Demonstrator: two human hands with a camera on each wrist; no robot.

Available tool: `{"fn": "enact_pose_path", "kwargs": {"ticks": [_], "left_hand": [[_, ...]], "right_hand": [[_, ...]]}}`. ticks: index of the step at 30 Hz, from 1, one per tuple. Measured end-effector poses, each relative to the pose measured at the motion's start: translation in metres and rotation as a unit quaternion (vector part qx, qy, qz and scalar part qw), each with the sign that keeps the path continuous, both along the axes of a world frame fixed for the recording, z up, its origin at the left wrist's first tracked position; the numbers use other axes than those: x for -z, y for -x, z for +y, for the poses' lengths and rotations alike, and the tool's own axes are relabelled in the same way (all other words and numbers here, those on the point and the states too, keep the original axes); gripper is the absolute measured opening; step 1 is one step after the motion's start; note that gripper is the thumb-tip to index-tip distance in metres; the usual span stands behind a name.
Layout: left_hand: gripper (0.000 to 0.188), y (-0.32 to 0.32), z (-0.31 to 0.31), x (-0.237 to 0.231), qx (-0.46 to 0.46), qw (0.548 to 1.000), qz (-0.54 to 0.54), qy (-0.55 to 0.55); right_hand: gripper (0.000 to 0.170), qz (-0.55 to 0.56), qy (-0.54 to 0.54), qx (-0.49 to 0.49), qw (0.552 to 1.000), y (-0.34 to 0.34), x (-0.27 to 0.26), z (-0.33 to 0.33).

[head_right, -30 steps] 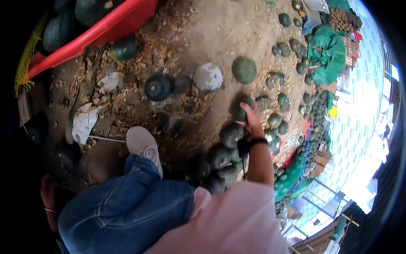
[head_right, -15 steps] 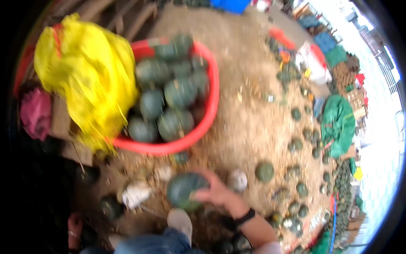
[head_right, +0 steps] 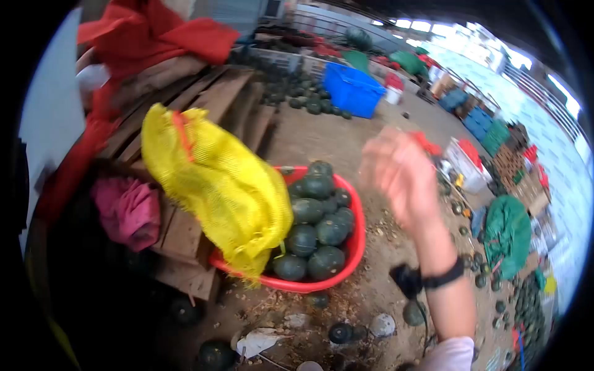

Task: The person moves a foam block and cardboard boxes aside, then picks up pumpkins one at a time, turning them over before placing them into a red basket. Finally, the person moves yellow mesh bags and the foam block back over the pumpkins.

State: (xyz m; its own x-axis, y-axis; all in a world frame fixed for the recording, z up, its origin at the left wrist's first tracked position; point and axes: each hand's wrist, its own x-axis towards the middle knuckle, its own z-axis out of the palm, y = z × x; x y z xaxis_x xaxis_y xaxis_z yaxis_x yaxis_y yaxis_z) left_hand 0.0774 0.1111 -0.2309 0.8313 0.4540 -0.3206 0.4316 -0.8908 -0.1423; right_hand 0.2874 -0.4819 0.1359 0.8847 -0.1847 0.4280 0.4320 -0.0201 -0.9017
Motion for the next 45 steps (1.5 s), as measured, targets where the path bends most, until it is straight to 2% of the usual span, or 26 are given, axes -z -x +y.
{"fn": "enact_pose_path", "kwargs": {"ticks": [1, 2, 4, 6, 7, 8, 11, 13, 14, 15, 17, 18, 21, 22, 25, 27, 28, 30, 31, 33, 35, 36, 38, 41, 42, 45], "left_hand": [[0.075, 0.012, -0.001, 0.013, -0.028, 1.0, 0.001, -0.003], [0.048, 0.03, 0.046, 0.089, 0.103, 0.959, -0.264, -0.011], [0.065, 0.038, 0.04, 0.085, 0.102, 0.973, -0.208, 0.018], [0.081, 0.049, 0.018, 0.068, 0.055, 0.988, -0.142, 0.026], [0.088, 0.027, 0.006, 0.032, -0.062, 0.996, -0.022, 0.062], [0.09, 0.029, 0.006, 0.043, -0.069, 0.997, -0.03, 0.007], [0.085, 0.031, 0.005, 0.034, -0.126, 0.975, -0.169, 0.067], [0.075, 0.045, 0.021, 0.053, -0.21, 0.913, -0.254, 0.241], [0.071, 0.047, 0.025, 0.067, -0.248, 0.863, -0.292, 0.331], [0.069, 0.047, 0.02, 0.061, -0.327, 0.722, -0.303, 0.529], [0.065, 0.036, 0.004, 0.027, -0.43, 0.308, -0.271, 0.804], [0.063, 0.025, -0.005, 0.008, -0.385, 0.251, -0.245, 0.854], [0.065, -0.004, -0.029, -0.013, -0.341, 0.181, -0.174, 0.906], [0.061, -0.012, -0.034, -0.02, -0.324, 0.179, -0.146, 0.917], [0.054, -0.03, -0.048, -0.026, -0.303, 0.287, -0.109, 0.902], [0.046, -0.039, -0.066, -0.033, -0.301, 0.401, -0.107, 0.859], [0.045, -0.043, -0.078, -0.041, -0.307, 0.426, -0.092, 0.846], [0.047, -0.045, -0.085, -0.041, -0.267, 0.482, -0.045, 0.833], [0.049, -0.044, -0.079, -0.033, -0.284, 0.471, -0.01, 0.835], [0.05, -0.047, -0.069, -0.03, -0.268, 0.465, 0.05, 0.842], [0.042, -0.044, -0.068, -0.016, -0.231, 0.519, 0.005, 0.823], [0.038, -0.041, -0.07, -0.004, -0.152, 0.627, -0.027, 0.764], [0.036, -0.041, -0.076, 0.003, 0.0, 0.771, -0.057, 0.635], [0.051, -0.043, -0.103, 0.015, 0.218, 0.81, -0.189, 0.511], [0.064, -0.042, -0.115, 0.017, 0.233, 0.851, -0.12, 0.454], [0.074, -0.049, -0.142, 0.012, 0.301, 0.886, -0.103, 0.336]], "right_hand": [[0.042, 0.09, 0.031, -0.044, 0.994, 0.012, 0.022, 0.026], [0.039, 0.165, 0.075, -0.127, 0.975, 0.022, 0.039, 0.059], [0.038, 0.336, 0.12, -0.201, 0.912, 0.041, 0.094, 0.106], [0.033, 0.385, 0.24, -0.273, 0.849, 0.061, 0.152, 0.141], [0.033, 0.411, 0.257, -0.299, 0.822, 0.071, 0.181, 0.152], [0.033, 0.398, 0.281, -0.338, 0.805, 0.079, 0.207, 0.162], [0.031, 0.375, 0.277, -0.387, 0.796, 0.099, 0.261, 0.2], [0.031, 0.364, 0.269, -0.403, 0.795, 0.11, 0.276, 0.211], [0.03, 0.359, 0.273, -0.416, 0.79, 0.11, 0.283, 0.219], [0.03, 0.357, 0.278, -0.429, 0.782, 0.111, 0.289, 0.225], [0.033, 0.365, 0.23, -0.458, 0.777, 0.113, 0.299, 0.246], [0.035, 0.364, 0.223, -0.468, 0.774, 0.112, 0.3, 0.258], [0.041, 0.308, 0.222, -0.499, 0.779, 0.111, 0.309, 0.29], [0.046, 0.291, 0.22, -0.498, 0.787, 0.11, 0.31, 0.301], [0.082, 0.278, 0.203, -0.48, 0.807, 0.109, 0.309, 0.327], [0.089, 0.138, 0.33, -0.421, 0.833, 0.11, 0.302, 0.336], [0.092, 0.121, 0.39, -0.415, 0.813, 0.113, 0.302, 0.336], [0.09, 0.147, 0.31, -0.43, 0.835, 0.109, 0.312, 0.327], [0.089, 0.157, 0.27, -0.435, 0.844, 0.107, 0.32, 0.32], [0.08, 0.412, -0.037, -0.462, 0.784, 0.102, 0.341, 0.3], [0.078, 0.544, -0.349, -0.498, 0.578, 0.1, 0.349, 0.284], [0.078, 0.541, -0.403, -0.486, 0.555, 0.098, 0.352, 0.281], [0.078, 0.543, -0.445, -0.468, 0.537, 0.096, 0.351, 0.278], [0.077, 0.545, -0.481, -0.442, 0.525, 0.101, 0.357, 0.272], [0.076, 0.548, -0.483, -0.433, 0.528, 0.102, 0.358, 0.269], [0.068, 0.586, -0.482, -0.336, 0.558, 0.105, 0.351, 0.26]]}}
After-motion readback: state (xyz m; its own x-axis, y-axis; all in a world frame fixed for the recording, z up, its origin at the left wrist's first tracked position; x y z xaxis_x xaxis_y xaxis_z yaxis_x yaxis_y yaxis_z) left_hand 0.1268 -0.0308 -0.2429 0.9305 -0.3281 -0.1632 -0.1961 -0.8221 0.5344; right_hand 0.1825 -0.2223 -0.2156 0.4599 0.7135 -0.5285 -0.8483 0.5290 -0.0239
